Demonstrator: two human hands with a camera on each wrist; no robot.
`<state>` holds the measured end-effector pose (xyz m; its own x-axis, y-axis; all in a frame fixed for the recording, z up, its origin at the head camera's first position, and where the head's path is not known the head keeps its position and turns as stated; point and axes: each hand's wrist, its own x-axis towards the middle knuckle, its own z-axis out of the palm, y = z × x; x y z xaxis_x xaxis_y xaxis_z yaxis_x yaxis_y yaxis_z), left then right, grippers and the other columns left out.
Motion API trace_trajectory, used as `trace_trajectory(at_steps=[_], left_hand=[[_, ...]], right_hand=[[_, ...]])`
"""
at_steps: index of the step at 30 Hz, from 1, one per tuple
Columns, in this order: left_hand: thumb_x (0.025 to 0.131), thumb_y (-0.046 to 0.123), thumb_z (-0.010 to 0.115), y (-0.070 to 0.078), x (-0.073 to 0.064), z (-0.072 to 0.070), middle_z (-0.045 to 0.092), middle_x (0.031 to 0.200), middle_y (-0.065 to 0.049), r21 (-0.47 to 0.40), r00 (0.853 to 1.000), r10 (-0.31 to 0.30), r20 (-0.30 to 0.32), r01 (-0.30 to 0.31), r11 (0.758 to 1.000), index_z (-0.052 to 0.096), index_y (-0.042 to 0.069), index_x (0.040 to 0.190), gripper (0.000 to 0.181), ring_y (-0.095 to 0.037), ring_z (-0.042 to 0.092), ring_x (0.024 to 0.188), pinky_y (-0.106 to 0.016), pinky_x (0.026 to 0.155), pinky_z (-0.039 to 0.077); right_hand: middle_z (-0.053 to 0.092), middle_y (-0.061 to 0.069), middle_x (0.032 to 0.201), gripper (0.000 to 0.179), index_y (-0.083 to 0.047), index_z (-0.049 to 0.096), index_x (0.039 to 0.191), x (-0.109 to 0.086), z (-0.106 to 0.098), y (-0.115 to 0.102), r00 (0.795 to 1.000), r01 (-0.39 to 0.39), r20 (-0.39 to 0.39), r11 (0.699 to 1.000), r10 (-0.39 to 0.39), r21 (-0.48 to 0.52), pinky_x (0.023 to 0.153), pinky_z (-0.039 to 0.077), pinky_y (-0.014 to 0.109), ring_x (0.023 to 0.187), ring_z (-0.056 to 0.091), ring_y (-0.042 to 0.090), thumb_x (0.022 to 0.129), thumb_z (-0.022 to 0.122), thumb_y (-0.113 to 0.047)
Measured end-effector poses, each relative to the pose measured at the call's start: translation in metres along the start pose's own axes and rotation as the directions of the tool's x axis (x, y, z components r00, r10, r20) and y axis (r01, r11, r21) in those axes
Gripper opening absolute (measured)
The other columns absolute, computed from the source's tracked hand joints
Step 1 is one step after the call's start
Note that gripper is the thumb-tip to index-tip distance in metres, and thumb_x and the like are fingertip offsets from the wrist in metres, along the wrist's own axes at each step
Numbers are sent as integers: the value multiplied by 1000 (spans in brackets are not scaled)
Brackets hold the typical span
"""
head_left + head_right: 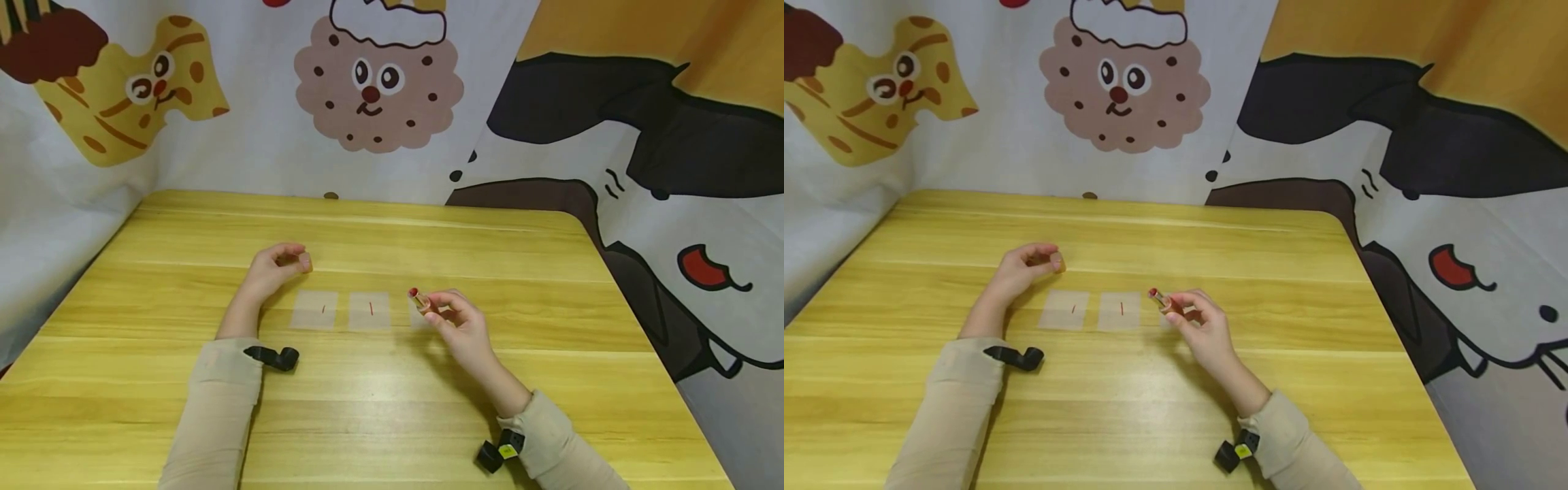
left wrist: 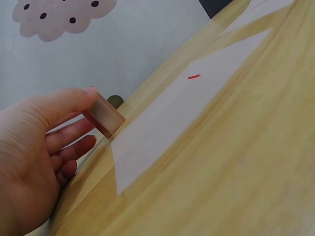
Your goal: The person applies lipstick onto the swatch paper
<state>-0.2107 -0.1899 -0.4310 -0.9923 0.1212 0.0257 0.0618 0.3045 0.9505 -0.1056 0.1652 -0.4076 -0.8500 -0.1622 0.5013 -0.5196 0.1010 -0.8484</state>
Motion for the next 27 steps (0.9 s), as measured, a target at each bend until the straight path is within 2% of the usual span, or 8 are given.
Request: trace_trajectory(at_steps=[7,18,23,27], left_hand=[[88,17,71,-3,1,1,62,114,-16,13,1000,-4,-9,4,1000,61,0,121,38,-24,56,100,-27,84,45],[88,17,71,-3,-1,2,64,109,-15,2,1000,14,-21,-13,1000,64,0,117,34,-21,58,96,-26,81,46],[88,14,71,-2,-2,2,64,105,-16,-12,999,20,-32,-21,1000,65,-1,114,31,-22,58,92,-25,79,46],[87,15,72,-1,-2,2,64,103,-16,-4,999,24,-46,-25,1000,65,0,114,32,-21,57,88,-24,76,46]], right_hand=[[62,19,94,26,15,62,101,1,1,-2,1000,9,6,1000,-10,7,70,50,25,87,59,13,78,61,26],[64,17,96,24,8,65,104,0,1,1,1000,22,4,1000,-22,1,70,50,26,87,60,16,81,64,16],[64,16,96,25,9,65,103,0,2,-1,1000,8,-1,1000,-8,-1,70,50,25,87,59,14,80,64,19],[63,20,94,25,12,63,101,1,2,-5,1000,-7,0,1000,7,-8,70,50,25,87,59,13,78,62,23]])
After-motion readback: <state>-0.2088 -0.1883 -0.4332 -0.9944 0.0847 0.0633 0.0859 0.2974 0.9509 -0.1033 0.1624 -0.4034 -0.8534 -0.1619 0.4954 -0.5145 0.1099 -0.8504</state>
